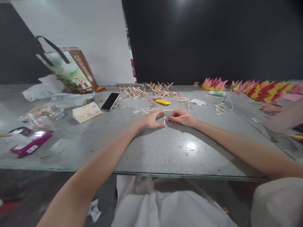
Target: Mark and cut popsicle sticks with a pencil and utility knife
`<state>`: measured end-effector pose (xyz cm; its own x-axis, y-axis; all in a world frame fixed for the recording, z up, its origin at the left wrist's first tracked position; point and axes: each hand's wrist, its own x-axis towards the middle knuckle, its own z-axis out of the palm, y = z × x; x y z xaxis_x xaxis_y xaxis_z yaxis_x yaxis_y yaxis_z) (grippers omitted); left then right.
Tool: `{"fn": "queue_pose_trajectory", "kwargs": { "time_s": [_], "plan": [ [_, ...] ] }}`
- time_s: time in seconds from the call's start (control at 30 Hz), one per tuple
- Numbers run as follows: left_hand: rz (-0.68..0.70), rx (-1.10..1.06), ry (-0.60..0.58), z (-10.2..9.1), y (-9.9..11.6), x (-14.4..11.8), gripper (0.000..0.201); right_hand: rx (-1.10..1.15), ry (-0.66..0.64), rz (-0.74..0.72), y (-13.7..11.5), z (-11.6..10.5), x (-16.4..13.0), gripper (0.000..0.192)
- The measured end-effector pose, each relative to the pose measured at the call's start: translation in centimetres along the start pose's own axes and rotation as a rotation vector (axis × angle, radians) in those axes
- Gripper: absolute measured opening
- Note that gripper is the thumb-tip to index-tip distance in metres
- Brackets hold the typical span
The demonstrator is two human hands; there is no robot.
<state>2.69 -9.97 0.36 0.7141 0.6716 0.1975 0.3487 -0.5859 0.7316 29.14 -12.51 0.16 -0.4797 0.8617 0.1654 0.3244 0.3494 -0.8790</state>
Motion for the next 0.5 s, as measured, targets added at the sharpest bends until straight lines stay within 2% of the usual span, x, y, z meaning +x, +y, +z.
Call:
{"fn": "queue_pose_trajectory", "kwargs": {
  "time_s": [0.5],
  "plan": [
    [-0.006,-0.02,-0.017,-0.19,0.03,-0.02,0.083,-0.017,0.023,0.014,-0.9,0.18,-0.26,0.037]
  ]
}}
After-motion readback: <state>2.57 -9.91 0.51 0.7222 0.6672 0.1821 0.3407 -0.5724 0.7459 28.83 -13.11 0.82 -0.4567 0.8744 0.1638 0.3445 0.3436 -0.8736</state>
